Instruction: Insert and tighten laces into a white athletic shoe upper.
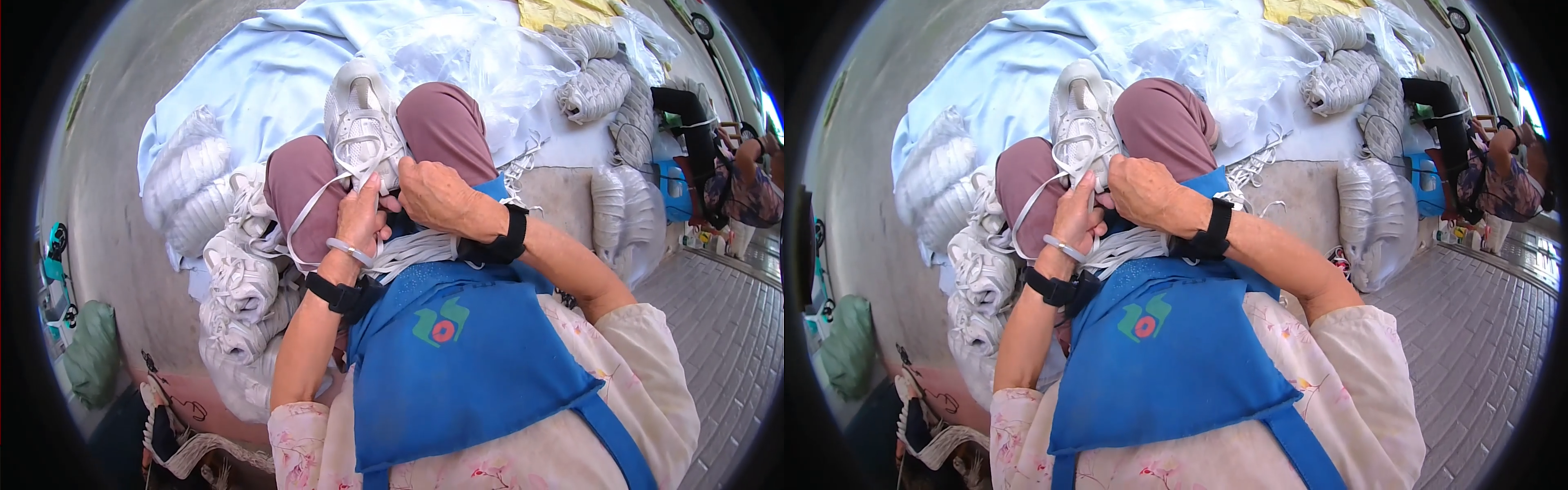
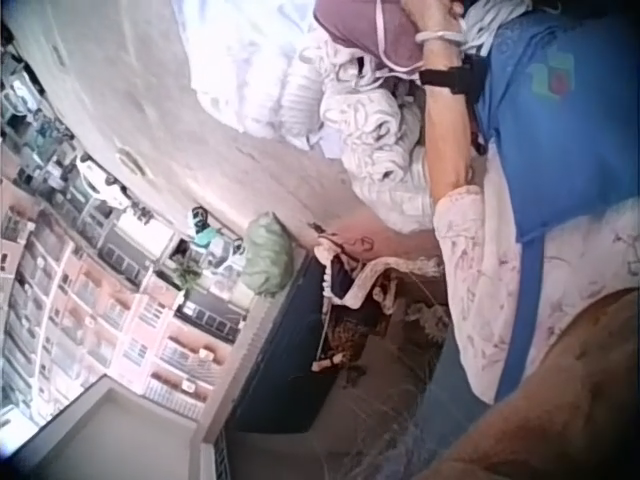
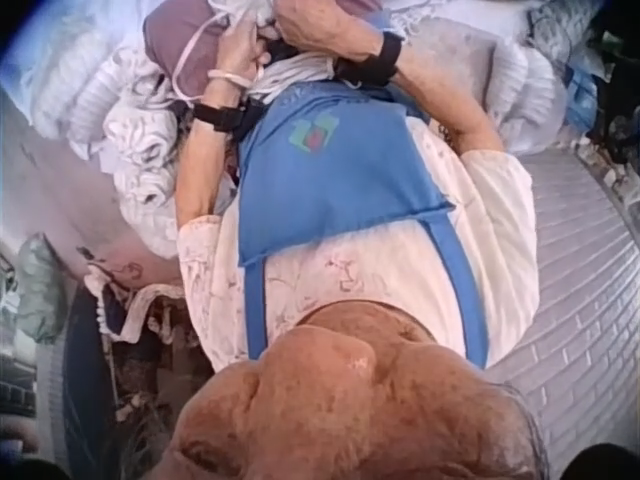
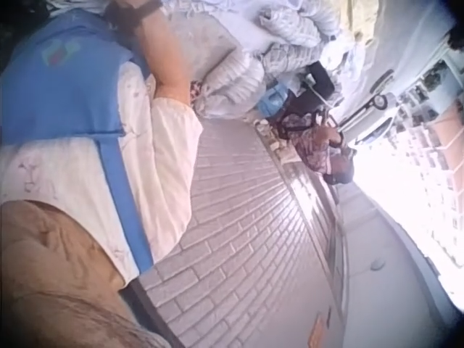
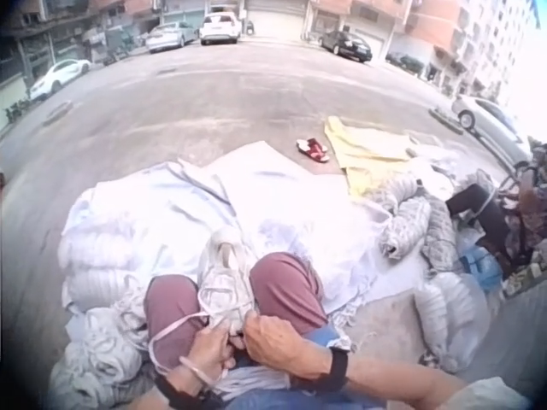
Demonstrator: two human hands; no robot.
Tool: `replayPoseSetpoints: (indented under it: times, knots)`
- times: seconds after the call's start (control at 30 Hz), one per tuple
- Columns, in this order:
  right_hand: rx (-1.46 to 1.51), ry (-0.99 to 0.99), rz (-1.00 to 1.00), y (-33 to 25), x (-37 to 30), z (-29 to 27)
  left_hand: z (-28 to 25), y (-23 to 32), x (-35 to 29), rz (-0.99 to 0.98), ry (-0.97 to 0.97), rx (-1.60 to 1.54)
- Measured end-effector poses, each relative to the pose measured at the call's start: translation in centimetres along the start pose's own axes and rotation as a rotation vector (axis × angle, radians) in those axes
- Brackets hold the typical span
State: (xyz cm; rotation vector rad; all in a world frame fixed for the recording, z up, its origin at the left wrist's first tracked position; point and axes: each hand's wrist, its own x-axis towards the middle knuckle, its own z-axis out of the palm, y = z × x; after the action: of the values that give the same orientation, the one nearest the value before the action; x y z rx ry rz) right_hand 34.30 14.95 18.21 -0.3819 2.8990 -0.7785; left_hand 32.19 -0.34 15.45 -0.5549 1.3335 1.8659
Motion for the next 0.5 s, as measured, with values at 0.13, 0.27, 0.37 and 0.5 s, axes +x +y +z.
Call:
replayPoseSetpoints:
  times: [0.13, 0.27, 0.37, 0.5]
  knots:
    - [0.070, -0.029, 0.061, -0.6, 0.7, -1.5, 0.3, 0.2, 0.1, -0.006, 0.010, 0.029]
    - [0.015, -0.120, 0.141, -0.7, 1.3, -2.0, 0.7, 0.4, 0.1, -0.040, 0.001, 0.057]
    - [0.033, -0.115, 0.157, 0.3, 1.2, -1.8, 0.8, -0.1, 0.6, -0.030, -0.025, 0.115]
    - [0.065, -0.085, 0.134, 0.5, 1.0, -1.5, 0.9, -0.3, 0.7, -0.032, -0.007, 0.071]
